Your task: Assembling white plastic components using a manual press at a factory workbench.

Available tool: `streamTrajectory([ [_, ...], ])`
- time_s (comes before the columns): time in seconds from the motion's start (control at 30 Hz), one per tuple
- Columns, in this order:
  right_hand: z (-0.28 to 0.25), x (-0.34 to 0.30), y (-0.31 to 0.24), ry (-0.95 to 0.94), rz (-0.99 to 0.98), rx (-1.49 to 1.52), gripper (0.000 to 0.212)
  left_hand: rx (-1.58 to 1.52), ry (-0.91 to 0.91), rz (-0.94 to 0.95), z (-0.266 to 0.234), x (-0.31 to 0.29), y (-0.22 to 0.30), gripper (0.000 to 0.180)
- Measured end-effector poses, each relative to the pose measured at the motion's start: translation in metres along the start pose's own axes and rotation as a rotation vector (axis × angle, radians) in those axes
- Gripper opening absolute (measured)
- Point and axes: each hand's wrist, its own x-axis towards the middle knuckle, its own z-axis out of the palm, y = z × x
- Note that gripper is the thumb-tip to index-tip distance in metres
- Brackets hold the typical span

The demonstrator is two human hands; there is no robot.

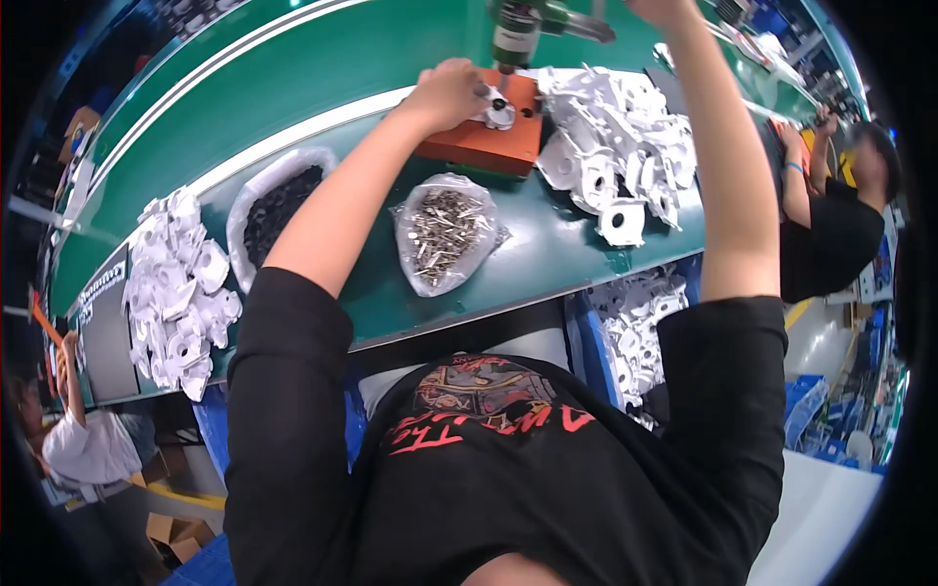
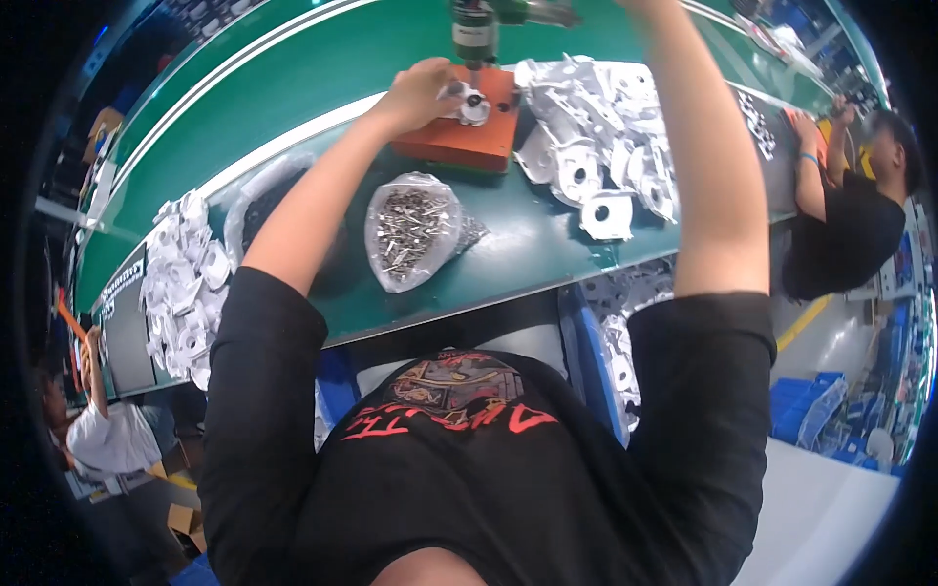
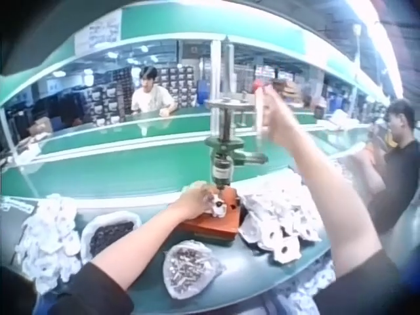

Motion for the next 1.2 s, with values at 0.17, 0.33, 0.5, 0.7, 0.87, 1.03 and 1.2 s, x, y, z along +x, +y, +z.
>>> streamTrajectory([
  [0.17, -0.030, -0.011, 0.052, 0.540, -0.536, -0.693, 0.048, 0.007, 0.018, 0.001, -0.021, 0.000, 0.008, 0.053],
  [0.33, 0.000, -0.134, 0.106, 0.621, -0.369, -1.312, 0.042, -0.120, -0.127, -0.272, -0.040, 0.003, -0.001, 0.077],
  [0.5, -0.026, -0.218, 0.182, 0.638, 0.045, -1.373, 0.049, -0.462, -0.034, -0.108, -0.026, -0.007, -0.026, 0.047],
  [0.7, -0.054, -0.213, 0.288, 0.833, -0.190, -1.899, 0.065, -0.574, -0.304, -0.137, -0.051, -0.026, -0.028, 0.043],
  [0.87, -0.062, -0.193, 0.322, 1.044, -0.324, -1.987, 0.063, -0.278, -0.238, -0.381, -0.088, -0.050, -0.071, 0.038],
  [1.03, -0.065, -0.187, 0.326, 1.115, -0.441, -1.915, 0.055, -0.521, 0.298, -0.549, -0.067, -0.089, -0.163, 0.047],
  [1.2, -0.073, -0.188, 0.321, 1.141, -0.524, -1.899, 0.038, -0.270, 0.258, -0.517, -0.091, -0.151, -0.151, 0.048],
])
